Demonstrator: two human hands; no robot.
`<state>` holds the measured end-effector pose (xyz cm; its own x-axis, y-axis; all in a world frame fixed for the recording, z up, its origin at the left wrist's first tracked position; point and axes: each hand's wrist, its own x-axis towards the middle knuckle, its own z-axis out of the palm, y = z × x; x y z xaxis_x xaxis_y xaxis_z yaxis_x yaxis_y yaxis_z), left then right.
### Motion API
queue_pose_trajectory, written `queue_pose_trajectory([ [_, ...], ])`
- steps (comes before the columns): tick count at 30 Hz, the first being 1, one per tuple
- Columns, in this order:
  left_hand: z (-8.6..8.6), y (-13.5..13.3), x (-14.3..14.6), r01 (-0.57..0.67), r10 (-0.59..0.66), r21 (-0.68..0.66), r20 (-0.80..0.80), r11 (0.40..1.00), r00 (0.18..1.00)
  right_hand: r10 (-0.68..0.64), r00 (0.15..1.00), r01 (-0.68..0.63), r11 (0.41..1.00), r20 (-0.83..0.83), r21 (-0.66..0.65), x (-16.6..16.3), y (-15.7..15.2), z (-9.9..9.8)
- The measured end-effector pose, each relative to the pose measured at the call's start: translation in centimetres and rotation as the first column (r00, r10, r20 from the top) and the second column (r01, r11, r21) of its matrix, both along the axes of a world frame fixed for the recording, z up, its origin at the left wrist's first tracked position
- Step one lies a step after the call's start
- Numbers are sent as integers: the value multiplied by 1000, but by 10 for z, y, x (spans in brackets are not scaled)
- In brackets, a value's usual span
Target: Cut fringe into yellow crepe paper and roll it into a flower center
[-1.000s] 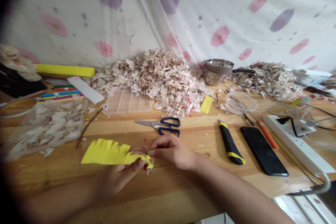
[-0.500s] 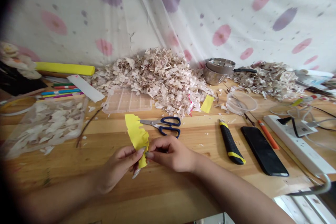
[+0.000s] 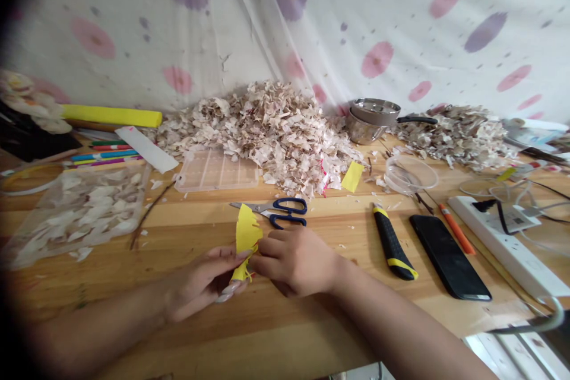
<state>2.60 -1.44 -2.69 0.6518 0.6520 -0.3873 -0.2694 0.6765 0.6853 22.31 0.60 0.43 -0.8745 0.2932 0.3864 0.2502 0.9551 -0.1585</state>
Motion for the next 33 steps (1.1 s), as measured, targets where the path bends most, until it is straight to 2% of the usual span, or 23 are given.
queue_pose_trajectory([
  [2,-1,0,0,-10,9,15,6,1000,1000,-20,999,18,998,42,53,1,1,2],
  [3,-1,-1,0,-22,22,37,-1,999,1000,-23,999,23,1000,32,21,1,2,3],
  [5,0,-2,-1,-59,65,117,-46,991,997,-47,998,38,982,-44,-184,0,2,3],
  [6,0,-2,-2,-79,95,175,-88,981,992,-86,992,49,936,-93,-348,-1,2,2],
  [7,0,-2,-4,-86,122,241,-137,967,983,-148,979,53,844,-136,-534,-3,1,0],
  [8,0,-1,-5,-77,140,308,-188,948,972,-232,960,51,696,-157,-716,-4,0,-3],
  [9,0,-1,-7,-56,152,371,-235,927,960,-311,938,24,496,-152,-868,-6,-1,-5],
  [10,0,0,-9,-30,159,425,-270,904,950,-379,916,-22,272,-128,-962,-8,-2,-8],
  [11,1,1,-10,-3,159,468,-295,884,942,-413,906,-70,71,-93,-995,-10,-3,-10],
  [12,2,1,-11,20,155,498,-308,867,939,-428,901,-117,-85,-70,-990,-12,-4,-12],
  [13,2,2,-12,38,148,517,-314,855,938,-434,899,-154,-192,-57,-969,-14,-5,-13],
  [14,3,2,-12,53,141,529,-319,847,937,-437,898,-183,-253,-56,-950,-16,-6,-14],
  [16,5,3,-12,80,123,538,-332,839,935,-451,890,-217,-301,-61,-929,-18,-7,-13],
  [22,1,2,-9,80,99,499,-322,863,942,-468,884,-206,-363,-13,-909,-19,-7,-8],
  [28,6,3,-9,127,69,522,-339,844,938,-406,911,-165,-509,66,-845,-19,-6,-8],
  [33,6,4,-9,177,38,527,-372,831,927,-381,924,-180,-520,39,-835,-18,-5,-10],
])
